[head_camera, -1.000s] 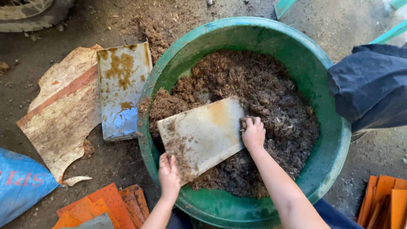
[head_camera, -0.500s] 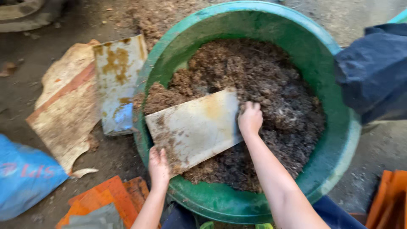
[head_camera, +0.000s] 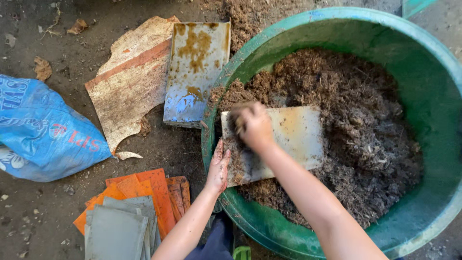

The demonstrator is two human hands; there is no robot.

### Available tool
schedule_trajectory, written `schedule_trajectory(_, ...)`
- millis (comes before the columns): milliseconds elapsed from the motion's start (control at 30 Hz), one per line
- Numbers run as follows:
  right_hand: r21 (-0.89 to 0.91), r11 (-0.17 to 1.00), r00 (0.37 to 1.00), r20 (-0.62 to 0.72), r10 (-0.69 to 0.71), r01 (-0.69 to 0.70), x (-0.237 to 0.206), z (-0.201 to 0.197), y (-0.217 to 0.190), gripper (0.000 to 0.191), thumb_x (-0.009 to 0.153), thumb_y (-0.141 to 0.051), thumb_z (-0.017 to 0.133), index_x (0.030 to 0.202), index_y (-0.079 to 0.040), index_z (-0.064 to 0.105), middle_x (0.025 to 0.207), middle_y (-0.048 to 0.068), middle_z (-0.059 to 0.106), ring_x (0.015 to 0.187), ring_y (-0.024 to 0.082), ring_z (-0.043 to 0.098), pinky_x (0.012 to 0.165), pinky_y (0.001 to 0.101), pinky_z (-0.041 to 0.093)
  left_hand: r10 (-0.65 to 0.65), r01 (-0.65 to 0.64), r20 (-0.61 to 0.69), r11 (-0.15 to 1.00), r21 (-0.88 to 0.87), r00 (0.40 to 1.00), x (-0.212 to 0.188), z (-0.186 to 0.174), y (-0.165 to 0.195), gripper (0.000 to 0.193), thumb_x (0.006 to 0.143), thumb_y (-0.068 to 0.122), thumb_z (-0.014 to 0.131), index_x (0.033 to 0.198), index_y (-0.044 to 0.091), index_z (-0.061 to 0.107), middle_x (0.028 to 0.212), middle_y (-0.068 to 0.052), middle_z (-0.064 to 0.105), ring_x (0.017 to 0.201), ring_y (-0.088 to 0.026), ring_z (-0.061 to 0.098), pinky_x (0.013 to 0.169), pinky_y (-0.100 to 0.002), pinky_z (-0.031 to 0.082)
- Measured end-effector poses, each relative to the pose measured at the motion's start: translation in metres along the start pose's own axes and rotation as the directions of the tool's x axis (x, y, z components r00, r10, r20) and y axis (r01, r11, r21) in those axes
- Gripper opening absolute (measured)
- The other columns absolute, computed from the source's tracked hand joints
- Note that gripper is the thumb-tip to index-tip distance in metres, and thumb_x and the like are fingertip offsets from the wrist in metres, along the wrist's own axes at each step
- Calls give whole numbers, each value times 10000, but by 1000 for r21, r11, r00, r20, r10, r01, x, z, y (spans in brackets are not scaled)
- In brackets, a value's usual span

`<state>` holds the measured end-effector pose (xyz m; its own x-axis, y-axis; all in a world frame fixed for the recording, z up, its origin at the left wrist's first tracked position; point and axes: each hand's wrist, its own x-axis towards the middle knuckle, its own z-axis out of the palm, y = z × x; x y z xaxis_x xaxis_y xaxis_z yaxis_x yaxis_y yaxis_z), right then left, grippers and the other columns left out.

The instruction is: The person scrubs rectangular trays with a handful of fibrous material from a green basin, then places the cleaned trays on a stack on the ground. The person repeats this process for multiple trays.

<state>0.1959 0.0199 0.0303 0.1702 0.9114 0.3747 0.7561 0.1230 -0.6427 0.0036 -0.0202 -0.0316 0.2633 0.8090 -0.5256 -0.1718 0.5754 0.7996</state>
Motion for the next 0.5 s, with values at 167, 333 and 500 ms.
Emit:
schedule_trajectory(167, 122, 962, 916, 298, -269, 243, -1, -41, -11, 292, 777, -68, 712, 1050, -167, 674, 1137, 74, 676, 1066, 241, 630, 941, 434, 544, -52, 59, 50, 984, -169, 997, 5, 2, -14, 697, 962, 44, 563, 1604, 83, 295, 1684, -65, 286, 1527, -203, 298, 1236, -361, 251)
schedule_trajectory(333, 243, 781, 797, 382, 468, -575, 24, -29, -3, 248, 920, -137, 631, 1156, -199, 677, 1149, 83, 648, 973, 332, 626, 899, 516, 533, 31, -31, 89, 1000, 0, 996, 1, 11, -10, 658, 990, 78, 584, 1590, 76, 314, 1658, -60, 340, 1502, -200, 336, 1234, -352, 253)
schedule_trajectory(500, -54, 977, 961, 204, -189, 204, 33, -2, 2, 147, 868, -54, 682, 998, -123, 680, 1299, -3, 658, 1135, 240, 605, 1006, 416, 533, 29, -30, 41, 999, 31, 999, 0, 6, -16, 617, 1014, 94, 596, 1578, 44, 351, 1651, -76, 374, 1497, -204, 361, 1232, -349, 261)
